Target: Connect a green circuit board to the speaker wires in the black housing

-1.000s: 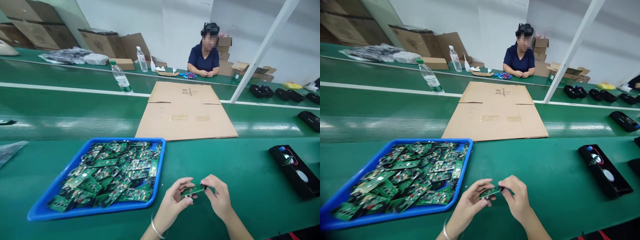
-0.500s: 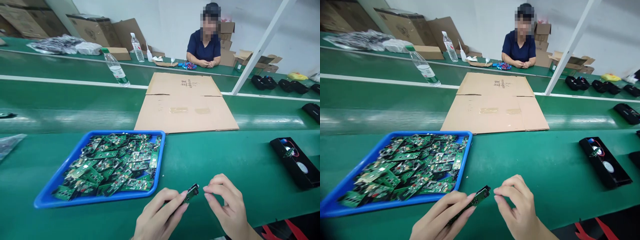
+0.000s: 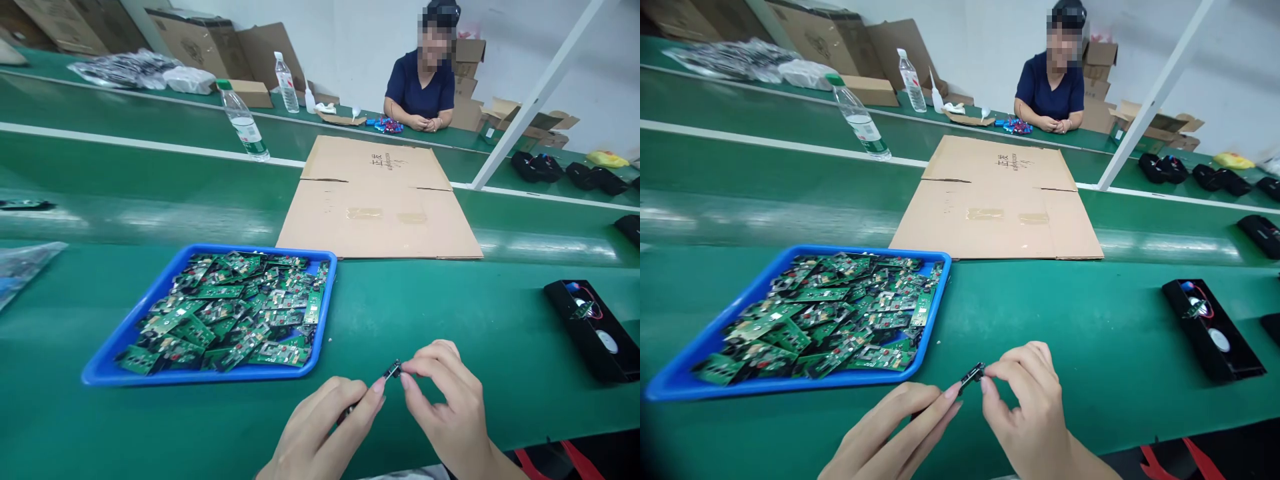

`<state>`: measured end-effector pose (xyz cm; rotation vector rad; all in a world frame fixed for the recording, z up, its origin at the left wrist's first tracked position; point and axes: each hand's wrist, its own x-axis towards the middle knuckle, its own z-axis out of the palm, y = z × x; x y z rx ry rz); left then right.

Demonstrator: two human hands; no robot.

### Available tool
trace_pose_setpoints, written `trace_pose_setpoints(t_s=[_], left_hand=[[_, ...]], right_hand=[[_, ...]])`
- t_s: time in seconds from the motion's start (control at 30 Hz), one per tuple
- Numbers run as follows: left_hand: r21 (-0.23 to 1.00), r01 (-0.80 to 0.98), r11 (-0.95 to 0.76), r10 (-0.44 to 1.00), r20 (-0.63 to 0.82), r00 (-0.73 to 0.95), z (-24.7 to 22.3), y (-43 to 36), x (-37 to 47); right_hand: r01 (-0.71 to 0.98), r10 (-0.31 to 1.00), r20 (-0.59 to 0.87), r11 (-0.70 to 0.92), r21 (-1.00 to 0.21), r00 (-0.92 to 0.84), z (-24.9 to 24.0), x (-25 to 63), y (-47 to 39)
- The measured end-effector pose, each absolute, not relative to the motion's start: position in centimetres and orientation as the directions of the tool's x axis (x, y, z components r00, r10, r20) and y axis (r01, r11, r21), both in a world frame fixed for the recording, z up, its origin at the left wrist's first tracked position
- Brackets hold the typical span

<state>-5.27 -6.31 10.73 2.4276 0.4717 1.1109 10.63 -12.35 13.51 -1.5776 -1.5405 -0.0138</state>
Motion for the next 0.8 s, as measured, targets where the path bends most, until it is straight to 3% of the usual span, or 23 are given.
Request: trace_pose_setpoints(t_s=[0.23,0.4,0.67,0.8], left_hand=[[0.532,0.106,-0.84,0.45,0.575,0.683,10.4,-6.1,-5.3],[0.589,0.138,-0.796,0.522,0.552,0.65,10.6,-6.5,-4.9],[0.593,0.201,-0.78,0.555,0.506,0.66,11.3,-6.9,-4.9],[0.583,0.174,-0.793,0.522,0.505,0.688,10.9,-6.8,-5.1]], right_hand=[[0.83,0.802,0.564,0.172,-0.53,0.194,13.2,10.6,-12.1],[0.846,0.792,0.579,0.164,-0.507,0.193,12.3,10.5,-11.9],[0.875,0.805,0.592,0.312,-0.37,-0.037,11.7,11.9,-12.0],[0.888,0.827,0.559,0.3,-0.35,-0.059,11.8,11.8,-12.0]])
